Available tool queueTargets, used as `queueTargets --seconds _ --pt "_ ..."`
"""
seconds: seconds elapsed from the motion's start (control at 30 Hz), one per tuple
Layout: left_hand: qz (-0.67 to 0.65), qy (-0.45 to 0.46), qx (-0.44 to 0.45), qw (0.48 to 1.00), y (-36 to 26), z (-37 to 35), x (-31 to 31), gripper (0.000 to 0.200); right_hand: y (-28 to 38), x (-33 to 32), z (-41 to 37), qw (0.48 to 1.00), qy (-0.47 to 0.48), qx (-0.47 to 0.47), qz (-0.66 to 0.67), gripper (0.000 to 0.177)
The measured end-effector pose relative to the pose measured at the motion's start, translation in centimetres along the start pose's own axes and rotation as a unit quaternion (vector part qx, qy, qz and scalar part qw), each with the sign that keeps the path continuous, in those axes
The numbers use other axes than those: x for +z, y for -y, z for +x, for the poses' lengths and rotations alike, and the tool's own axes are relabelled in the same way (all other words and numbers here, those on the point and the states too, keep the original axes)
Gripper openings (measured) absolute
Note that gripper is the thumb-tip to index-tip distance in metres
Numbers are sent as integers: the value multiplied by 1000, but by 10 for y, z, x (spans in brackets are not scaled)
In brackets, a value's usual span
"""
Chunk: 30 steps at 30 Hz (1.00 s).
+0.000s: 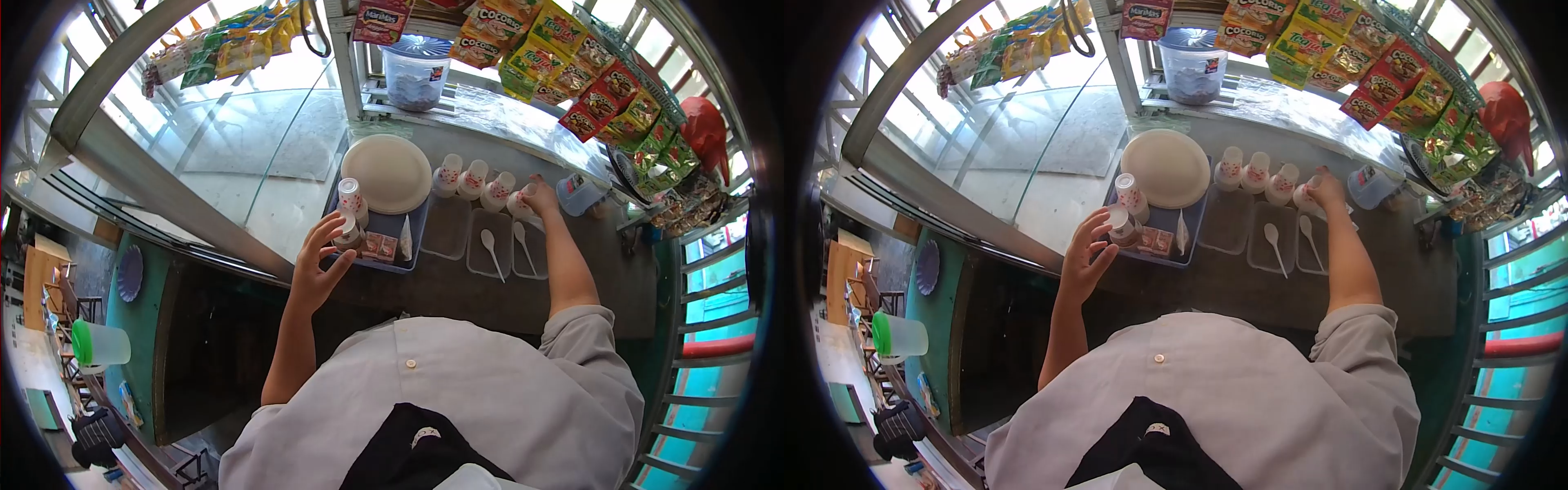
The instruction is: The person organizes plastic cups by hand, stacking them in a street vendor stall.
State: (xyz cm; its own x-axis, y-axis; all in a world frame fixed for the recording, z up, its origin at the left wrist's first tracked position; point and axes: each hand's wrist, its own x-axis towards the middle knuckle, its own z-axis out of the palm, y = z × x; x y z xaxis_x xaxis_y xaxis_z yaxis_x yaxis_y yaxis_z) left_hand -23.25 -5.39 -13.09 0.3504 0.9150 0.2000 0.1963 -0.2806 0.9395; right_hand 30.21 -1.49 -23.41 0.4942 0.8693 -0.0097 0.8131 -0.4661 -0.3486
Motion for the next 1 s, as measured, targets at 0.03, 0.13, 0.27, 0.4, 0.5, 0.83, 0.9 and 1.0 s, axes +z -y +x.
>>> queueTargets --seconds 0.03,0.13,0.27,0.4,0.5,0.83,0.9,1.0 --pt "-14 -6 -11 1000 5 -4 -3 53 1 -1 3 999 33 15 -9 69" --pt "-30 -21 -29 999 11 -16 -12 52 15 -1 -3 993 -108 28 -29 54" --pt "-40 -33 -53 997 20 -29 -24 50 90 -8 -56 899 -378 -219 33 30" --pt "-53 -38 -62 996 26 -32 -24 49 189 25 -89 878 -156 -416 176 20" --pt "-59 -29 -48 997 22 -29 -19 49 269 50 -90 854 12 -457 249 28" --pt "-44 -33 -48 997 14 -55 -30 48 319 112 -77 882 98 -401 227 41" --pt "-60 -49 -69 995 22 -65 -35 48 302 107 -66 830 265 -226 435 37" --pt "-56 -40 -73 995 28 -68 -33 49 280 75 -52 803 237 -178 517 41"
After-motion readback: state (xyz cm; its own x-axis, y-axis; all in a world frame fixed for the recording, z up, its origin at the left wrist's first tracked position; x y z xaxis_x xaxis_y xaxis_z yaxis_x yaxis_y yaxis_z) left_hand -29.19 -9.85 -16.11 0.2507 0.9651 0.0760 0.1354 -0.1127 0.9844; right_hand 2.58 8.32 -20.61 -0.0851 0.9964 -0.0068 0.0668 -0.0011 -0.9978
